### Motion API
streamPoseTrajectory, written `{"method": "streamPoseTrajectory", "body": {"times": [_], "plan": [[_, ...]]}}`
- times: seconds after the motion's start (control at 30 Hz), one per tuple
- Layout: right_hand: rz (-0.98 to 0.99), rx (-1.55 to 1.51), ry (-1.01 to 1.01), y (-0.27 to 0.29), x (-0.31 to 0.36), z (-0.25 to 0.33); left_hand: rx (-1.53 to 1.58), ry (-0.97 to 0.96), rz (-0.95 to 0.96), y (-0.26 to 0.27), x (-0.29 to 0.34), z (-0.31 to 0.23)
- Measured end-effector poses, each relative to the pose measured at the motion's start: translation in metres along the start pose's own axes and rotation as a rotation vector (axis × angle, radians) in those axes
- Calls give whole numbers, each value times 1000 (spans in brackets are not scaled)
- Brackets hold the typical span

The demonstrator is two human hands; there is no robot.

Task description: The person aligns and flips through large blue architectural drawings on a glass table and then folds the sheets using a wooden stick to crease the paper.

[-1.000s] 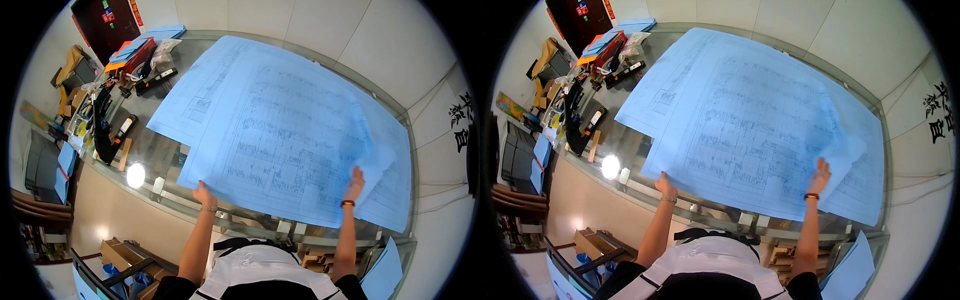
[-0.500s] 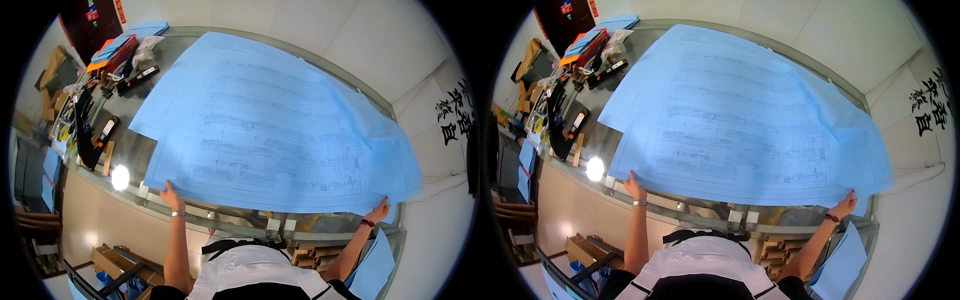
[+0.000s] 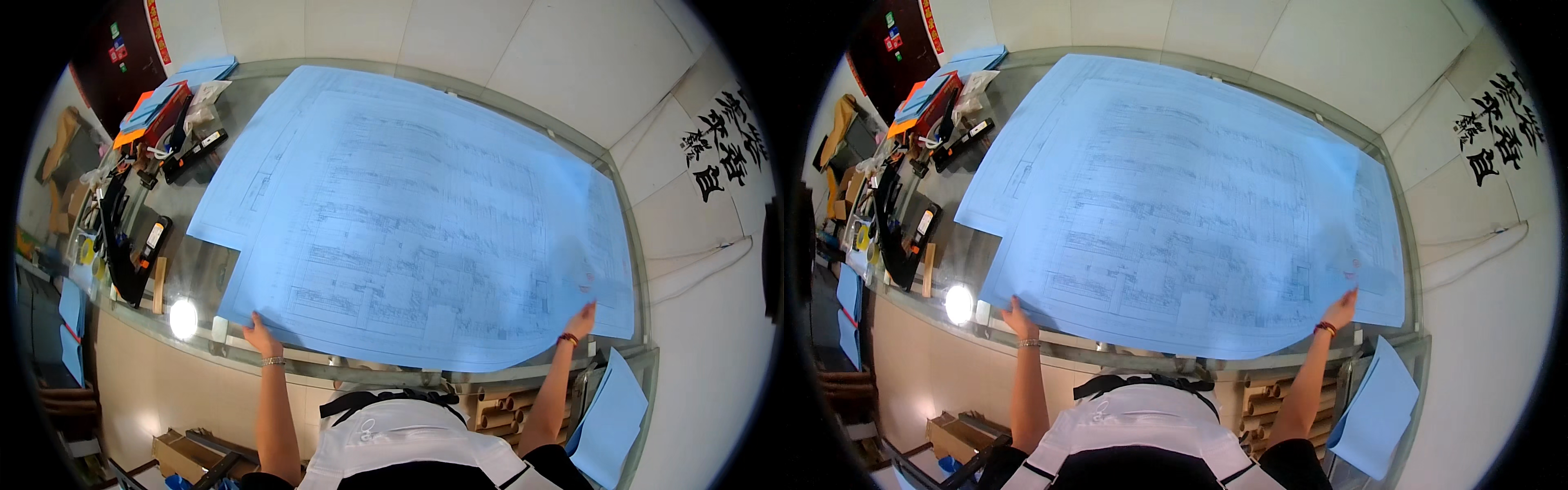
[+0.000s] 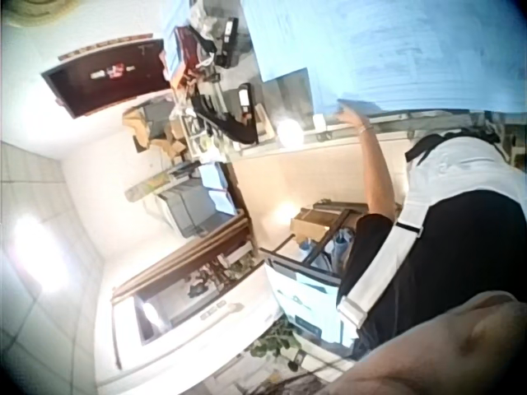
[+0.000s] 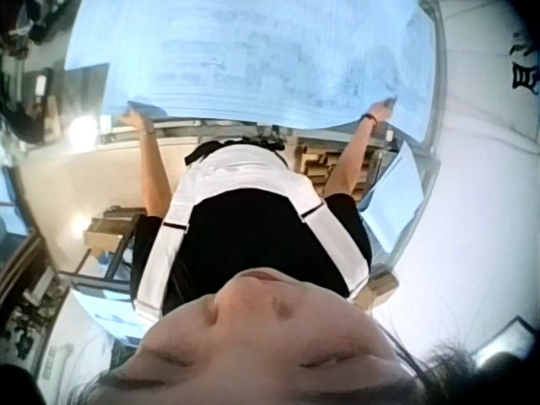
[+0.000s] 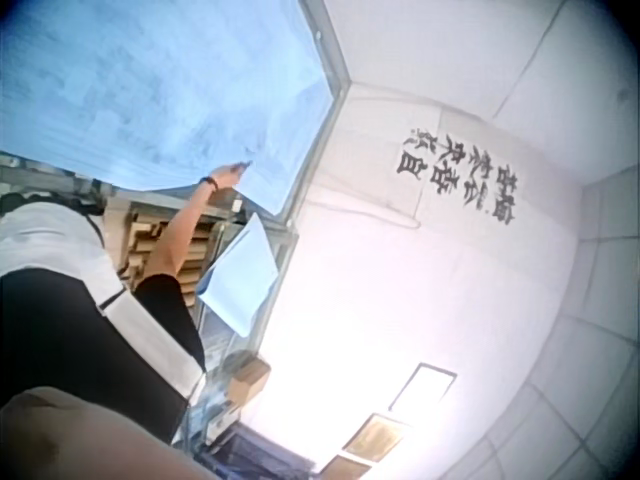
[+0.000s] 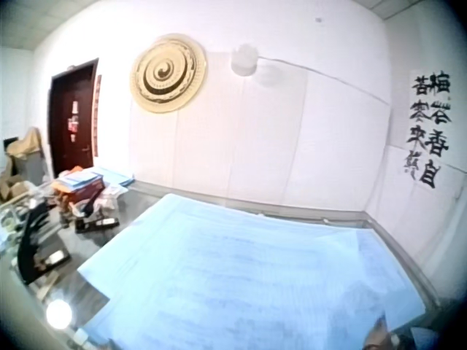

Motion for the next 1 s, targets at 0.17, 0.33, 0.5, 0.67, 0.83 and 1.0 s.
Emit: {"method": "streamPoseTrajectory", "body": {"times": [0.17, 0.33, 0.5, 0.67, 0.83, 1.0], "plan": [[291, -215, 350, -62, 53, 169, 52, 49, -27, -9, 10, 12], [580, -202, 615, -117, 151, 286, 79, 142, -5, -17, 20, 31], [886, -38, 801, -167, 293, 344, 168, 111, 82, -29, 31, 33], [1142, 44, 982, -162, 425, 361, 113, 167, 102, -36, 41, 36], [1255, -107, 1041, -134, 491, 368, 181, 228, 149, -44, 50, 26], [1332, -139, 1062, -122, 516, 377, 364, 125, 219, -48, 24, -15]]}}
Point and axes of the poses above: each hand's wrist, its own x-axis away from the middle knuckle, its own y-axis out of the back of the hand, z = x × y, the point moved 9 cm from there along -x, towards the middle knuckle, and after that the axes turned 5 degrees about -x, right-handed, at the moved point
